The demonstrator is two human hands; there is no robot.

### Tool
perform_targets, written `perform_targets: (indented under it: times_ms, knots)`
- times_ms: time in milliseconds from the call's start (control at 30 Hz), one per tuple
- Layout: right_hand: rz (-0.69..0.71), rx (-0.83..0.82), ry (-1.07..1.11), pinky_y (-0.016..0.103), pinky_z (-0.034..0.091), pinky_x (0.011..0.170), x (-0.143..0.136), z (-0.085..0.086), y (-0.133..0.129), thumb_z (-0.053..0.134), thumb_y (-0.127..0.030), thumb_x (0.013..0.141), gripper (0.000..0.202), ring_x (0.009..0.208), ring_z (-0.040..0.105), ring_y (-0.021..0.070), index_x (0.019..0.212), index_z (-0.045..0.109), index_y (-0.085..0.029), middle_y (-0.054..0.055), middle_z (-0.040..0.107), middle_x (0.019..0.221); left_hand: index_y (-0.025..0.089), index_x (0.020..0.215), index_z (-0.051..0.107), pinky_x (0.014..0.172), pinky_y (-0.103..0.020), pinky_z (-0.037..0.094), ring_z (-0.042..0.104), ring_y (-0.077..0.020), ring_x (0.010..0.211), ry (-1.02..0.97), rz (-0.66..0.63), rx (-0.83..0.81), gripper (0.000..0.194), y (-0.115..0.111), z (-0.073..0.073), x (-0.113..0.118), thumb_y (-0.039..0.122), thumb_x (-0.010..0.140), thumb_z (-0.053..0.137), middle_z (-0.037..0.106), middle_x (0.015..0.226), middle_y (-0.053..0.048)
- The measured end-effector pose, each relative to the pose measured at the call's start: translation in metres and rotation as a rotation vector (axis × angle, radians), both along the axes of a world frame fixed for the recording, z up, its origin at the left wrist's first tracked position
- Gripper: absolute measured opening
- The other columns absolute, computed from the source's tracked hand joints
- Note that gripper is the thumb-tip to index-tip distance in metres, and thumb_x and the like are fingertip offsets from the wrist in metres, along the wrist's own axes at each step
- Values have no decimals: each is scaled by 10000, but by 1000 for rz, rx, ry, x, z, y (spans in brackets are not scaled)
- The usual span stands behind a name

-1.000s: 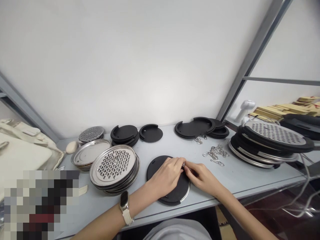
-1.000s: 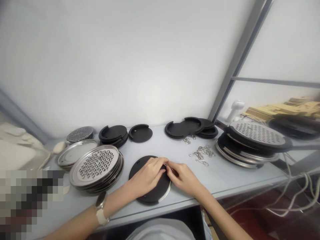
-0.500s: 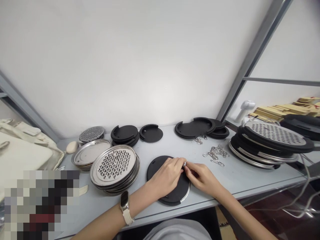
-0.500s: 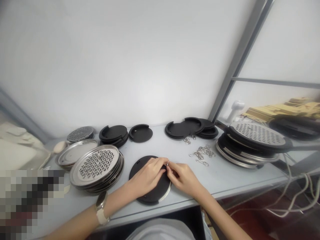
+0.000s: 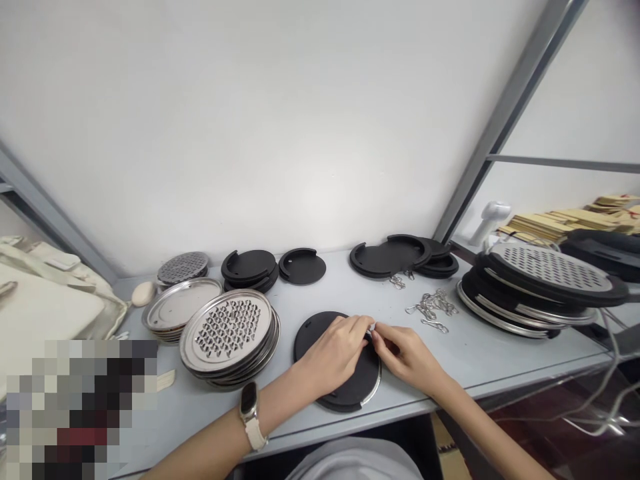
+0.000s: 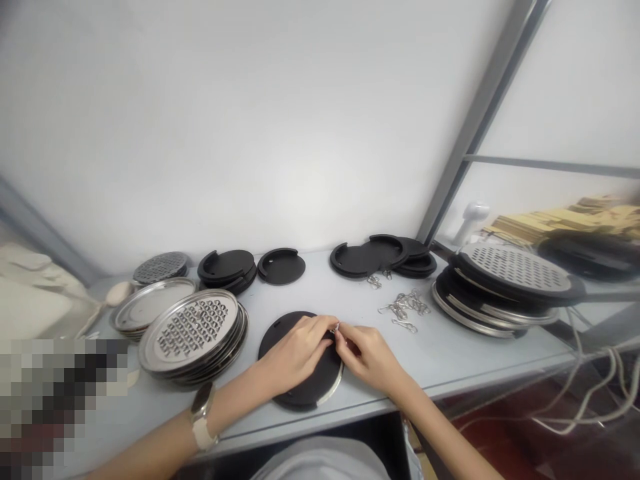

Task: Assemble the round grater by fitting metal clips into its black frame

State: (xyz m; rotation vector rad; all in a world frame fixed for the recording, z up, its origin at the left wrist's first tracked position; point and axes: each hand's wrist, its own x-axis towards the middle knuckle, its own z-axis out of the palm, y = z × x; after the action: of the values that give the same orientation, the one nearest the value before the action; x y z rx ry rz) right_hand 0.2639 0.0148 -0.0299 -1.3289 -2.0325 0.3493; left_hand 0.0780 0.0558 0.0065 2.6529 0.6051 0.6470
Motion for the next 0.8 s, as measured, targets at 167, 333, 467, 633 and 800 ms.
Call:
perform_targets:
  times_ms: [167, 333, 467, 633, 800]
  knots:
    - [-5, -47, 5, 224, 285, 491, 0, 0, 1, 356, -238, 943, 240, 465, 357, 102, 705, 371, -213, -62, 360, 552, 171, 1186, 430, 888, -338, 438, 540, -211, 1000, -10, 2, -17, 279, 0, 0, 0, 58, 933, 395, 566, 1134, -67]
    - [21, -126, -9, 225, 305, 509, -1, 3, 2, 356, -221, 934, 188, 483, 384, 109, 768, 442, -202, -52, 402, 581, 168, 1173, 436, 880, -331, 435, 539, -209, 981, -12, 2, -27, 269, 0, 0, -1, 56, 931, 403, 570, 1119, -65]
    - [24, -158, 10, 223, 306, 508, -2, 4, 2, 350, -226, 939, 215, 491, 382, 109, 741, 430, -203, -50, 402, 582, 171, 1163, 439, 882, -329, 433, 537, -208, 988, -11, -2, -37, 268, 0, 0, -1, 51, 927, 403, 570, 1111, -62]
    - [10, -116, 6, 223, 291, 491, -1, 2, 2, 366, -225, 934, 212, 467, 372, 104, 735, 437, -202, -56, 391, 558, 176, 1148, 445, 873, -331, 436, 540, -207, 973, -5, -3, -44, 257, 0, 1, -1, 53, 929, 393, 572, 1098, -61]
    - [4, -54, -9, 222, 295, 486, -1, 1, 2, 378, -207, 923, 184, 452, 382, 105, 756, 455, -202, -59, 390, 542, 173, 1167, 438, 881, -338, 435, 541, -210, 984, -6, -3, -32, 268, 0, 0, 0, 56, 931, 390, 569, 1113, -64]
